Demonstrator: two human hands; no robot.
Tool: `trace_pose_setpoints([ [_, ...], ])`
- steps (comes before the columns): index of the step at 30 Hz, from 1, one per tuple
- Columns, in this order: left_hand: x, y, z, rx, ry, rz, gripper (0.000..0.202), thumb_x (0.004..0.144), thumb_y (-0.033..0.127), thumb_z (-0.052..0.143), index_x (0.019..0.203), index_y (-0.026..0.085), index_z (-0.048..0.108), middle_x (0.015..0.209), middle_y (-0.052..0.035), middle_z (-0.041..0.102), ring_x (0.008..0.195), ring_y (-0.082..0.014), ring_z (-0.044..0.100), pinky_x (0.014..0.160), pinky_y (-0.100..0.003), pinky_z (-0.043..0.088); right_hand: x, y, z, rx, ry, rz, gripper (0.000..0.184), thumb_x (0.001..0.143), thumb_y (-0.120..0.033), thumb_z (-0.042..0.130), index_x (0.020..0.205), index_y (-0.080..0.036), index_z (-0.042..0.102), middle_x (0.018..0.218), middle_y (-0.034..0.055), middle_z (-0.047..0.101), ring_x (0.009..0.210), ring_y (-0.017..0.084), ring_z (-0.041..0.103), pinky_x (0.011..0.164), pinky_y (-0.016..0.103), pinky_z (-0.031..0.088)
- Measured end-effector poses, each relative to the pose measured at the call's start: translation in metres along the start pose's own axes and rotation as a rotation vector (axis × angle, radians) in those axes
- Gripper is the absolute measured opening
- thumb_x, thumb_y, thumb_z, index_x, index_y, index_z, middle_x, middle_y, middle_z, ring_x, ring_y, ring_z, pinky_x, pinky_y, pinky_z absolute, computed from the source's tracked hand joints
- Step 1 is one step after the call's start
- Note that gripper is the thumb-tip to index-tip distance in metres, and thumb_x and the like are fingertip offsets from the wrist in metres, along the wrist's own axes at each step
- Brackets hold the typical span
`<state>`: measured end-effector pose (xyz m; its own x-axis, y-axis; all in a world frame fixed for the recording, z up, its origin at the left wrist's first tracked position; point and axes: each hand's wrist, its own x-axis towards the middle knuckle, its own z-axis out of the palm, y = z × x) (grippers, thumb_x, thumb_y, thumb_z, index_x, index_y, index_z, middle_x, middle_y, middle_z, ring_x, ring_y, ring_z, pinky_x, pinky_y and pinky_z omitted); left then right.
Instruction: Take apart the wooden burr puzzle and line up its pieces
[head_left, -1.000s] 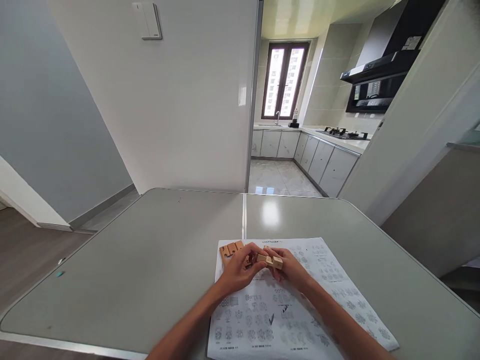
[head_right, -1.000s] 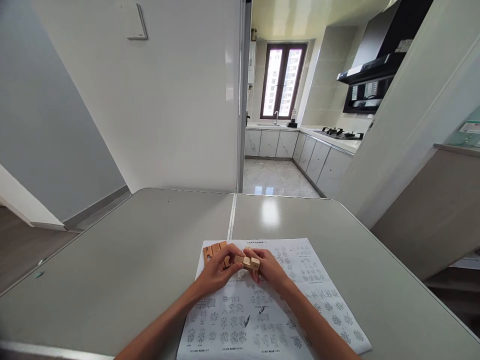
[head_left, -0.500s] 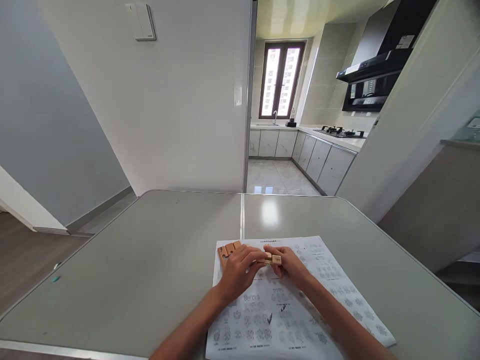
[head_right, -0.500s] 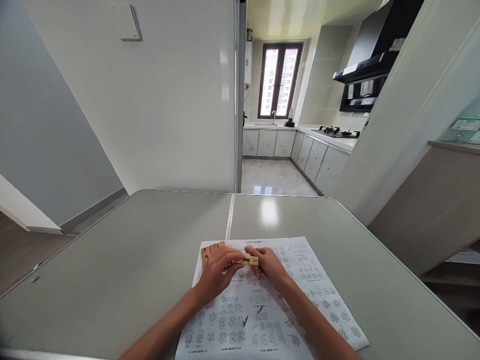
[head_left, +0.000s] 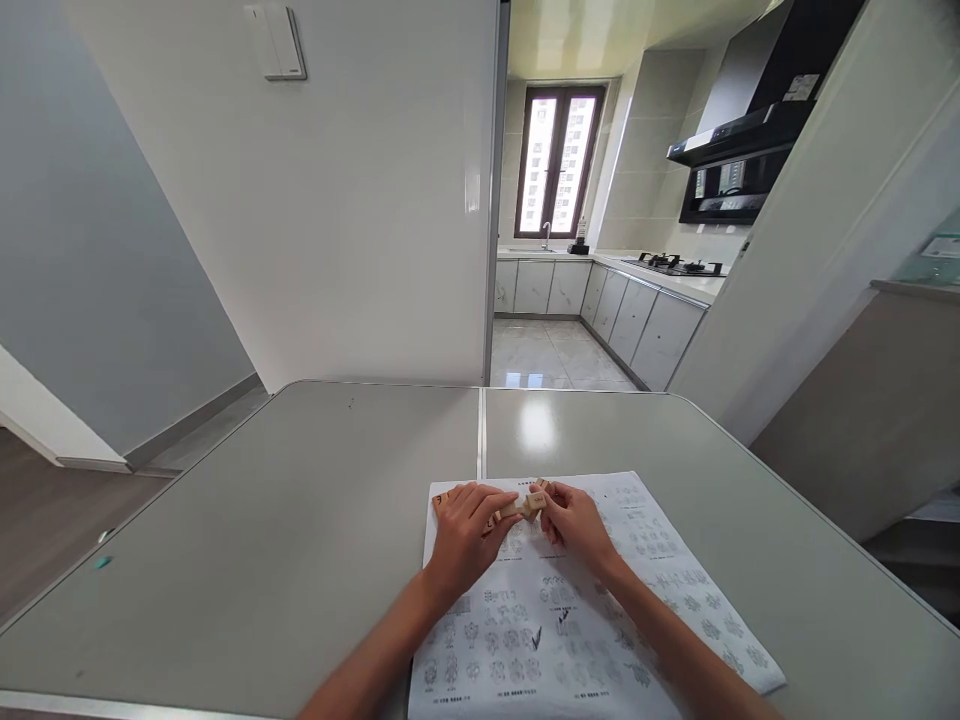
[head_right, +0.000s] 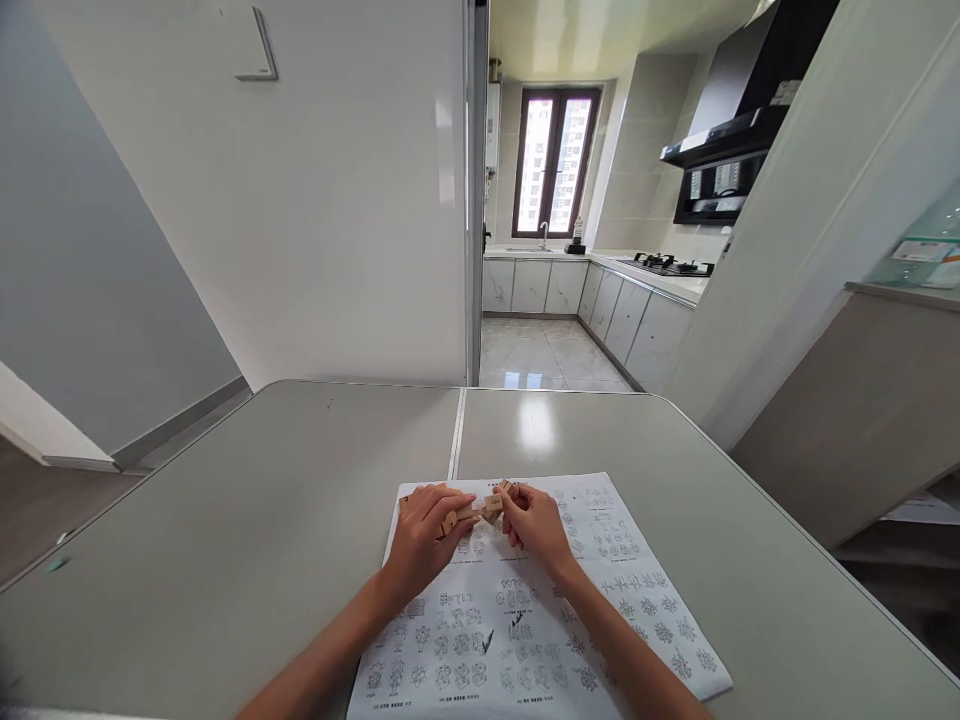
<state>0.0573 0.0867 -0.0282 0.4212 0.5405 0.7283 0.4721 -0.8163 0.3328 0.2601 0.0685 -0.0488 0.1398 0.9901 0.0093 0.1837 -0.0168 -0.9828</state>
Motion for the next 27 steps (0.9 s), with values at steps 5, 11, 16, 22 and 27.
trace_pose_setpoints([
  [5,-0.001,0.002,0.0,-0.002,-0.055,-0.186,0.019,0.1,0.036,0.062,0.115,0.025,0.067,0.098,-0.0054,0.076,0.09,-0.023,0.07,0.082,-0.036,0.047,-0.002,-0.001,0.001,-0.216,0.016,-0.157,0.045,0.091,-0.063,0.059,0.07,-0.023,0.057,0.062,0.0022,0.072,0.049,0.016,0.058,0.052,0.027,0.044],
  [11,0.003,0.001,0.001,-0.22,0.006,-0.495,0.026,0.1,0.045,0.057,0.106,0.022,0.067,0.085,-0.0024,0.073,0.074,-0.0176,0.068,0.073,-0.029,0.05,-0.001,0.001,0.004,-0.269,-0.059,-0.159,0.044,0.095,-0.062,0.053,0.077,-0.023,0.059,0.076,0.0028,0.076,0.055,0.017,0.06,0.056,0.028,0.044],
  [16,0.009,-0.005,0.002,-0.388,0.085,-0.65,0.033,0.098,0.052,0.056,0.099,0.021,0.066,0.076,-0.0003,0.068,0.068,-0.0161,0.064,0.065,-0.025,0.05,0.004,0.007,0.003,-0.37,-0.066,-0.173,0.044,0.095,-0.059,0.053,0.072,-0.022,0.06,0.069,0.0013,0.071,0.062,0.018,0.061,0.059,0.028,0.043],
  [22,0.01,-0.005,0.003,-0.423,0.087,-0.679,0.036,0.096,0.055,0.057,0.096,0.02,0.067,0.076,-0.0002,0.068,0.069,-0.016,0.065,0.065,-0.025,0.05,0.009,0.018,0.008,-0.427,-0.034,-0.176,0.04,0.095,-0.057,0.054,0.075,-0.022,0.062,0.071,0.0012,0.073,0.063,0.019,0.064,0.061,0.028,0.042],
  [27,0.01,-0.003,0.005,-0.436,0.081,-0.697,0.038,0.094,0.058,0.059,0.094,0.021,0.067,0.077,-0.0007,0.071,0.069,-0.0167,0.067,0.066,-0.025,0.051,0.01,0.019,0.013,-0.463,0.017,-0.154,0.041,0.096,-0.058,0.052,0.082,-0.023,0.068,0.074,0.0024,0.076,0.066,0.022,0.068,0.062,0.029,0.043],
])
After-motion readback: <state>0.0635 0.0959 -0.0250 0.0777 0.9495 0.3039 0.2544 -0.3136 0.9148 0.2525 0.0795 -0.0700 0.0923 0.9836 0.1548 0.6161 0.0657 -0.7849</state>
